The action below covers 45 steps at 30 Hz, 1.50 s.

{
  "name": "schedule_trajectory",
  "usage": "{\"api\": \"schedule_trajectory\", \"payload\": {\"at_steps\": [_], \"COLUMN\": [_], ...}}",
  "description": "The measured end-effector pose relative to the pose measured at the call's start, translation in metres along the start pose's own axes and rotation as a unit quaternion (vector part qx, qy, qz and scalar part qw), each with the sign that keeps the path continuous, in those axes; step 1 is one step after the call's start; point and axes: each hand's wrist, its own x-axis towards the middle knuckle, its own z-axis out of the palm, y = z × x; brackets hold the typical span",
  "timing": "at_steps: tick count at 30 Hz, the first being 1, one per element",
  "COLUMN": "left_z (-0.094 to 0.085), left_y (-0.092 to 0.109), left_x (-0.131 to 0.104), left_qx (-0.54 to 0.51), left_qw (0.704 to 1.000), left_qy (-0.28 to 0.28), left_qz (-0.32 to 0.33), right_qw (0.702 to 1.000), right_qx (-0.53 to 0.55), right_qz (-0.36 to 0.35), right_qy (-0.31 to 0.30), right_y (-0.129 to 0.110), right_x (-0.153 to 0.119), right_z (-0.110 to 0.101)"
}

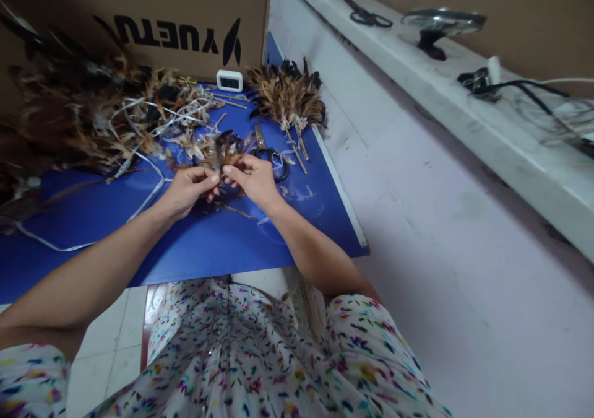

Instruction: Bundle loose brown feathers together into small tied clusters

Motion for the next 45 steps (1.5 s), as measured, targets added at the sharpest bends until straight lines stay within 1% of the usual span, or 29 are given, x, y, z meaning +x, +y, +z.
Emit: {"api": "schedule_trajectory", "payload": {"at_steps": [9,21,30,37,45], "left_z": [0.0012,0.0013,0.0006,0.0004,0.0007], "left_y": [0.0033,0.0028,0.0013,0.002,0.0023], "left_x": [-0.0008,-0.0009,0.0005,0.0005,0.0002], "left_qx": [-0.009,-0.014,-0.007,-0.008,-0.014], "left_qw": [1.0,1.0,1.0,1.0,1.0], "left_qy": [0.0,-0.004,-0.009,-0.009,-0.01], "left_qz": [-0.004,0.001,0.009,0.014,0.016], "right_qw": [1.0,0.999,0.999,0.999,0.998], "right_qx": [-0.002,-0.017,-0.018,-0.034,-0.034], "right_qz": [-0.014,-0.024,-0.043,-0.039,-0.05], "right_qy": [0.013,0.018,0.012,0.01,0.01], "right_y": [-0.0012,0.0003,0.0012,0.003,0.0026], "right_x": [-0.0007,0.0001,-0.0003,0.0004,-0.0002], "right_z": [0.0009,-0.0001,0.001,0.001,0.001]}}
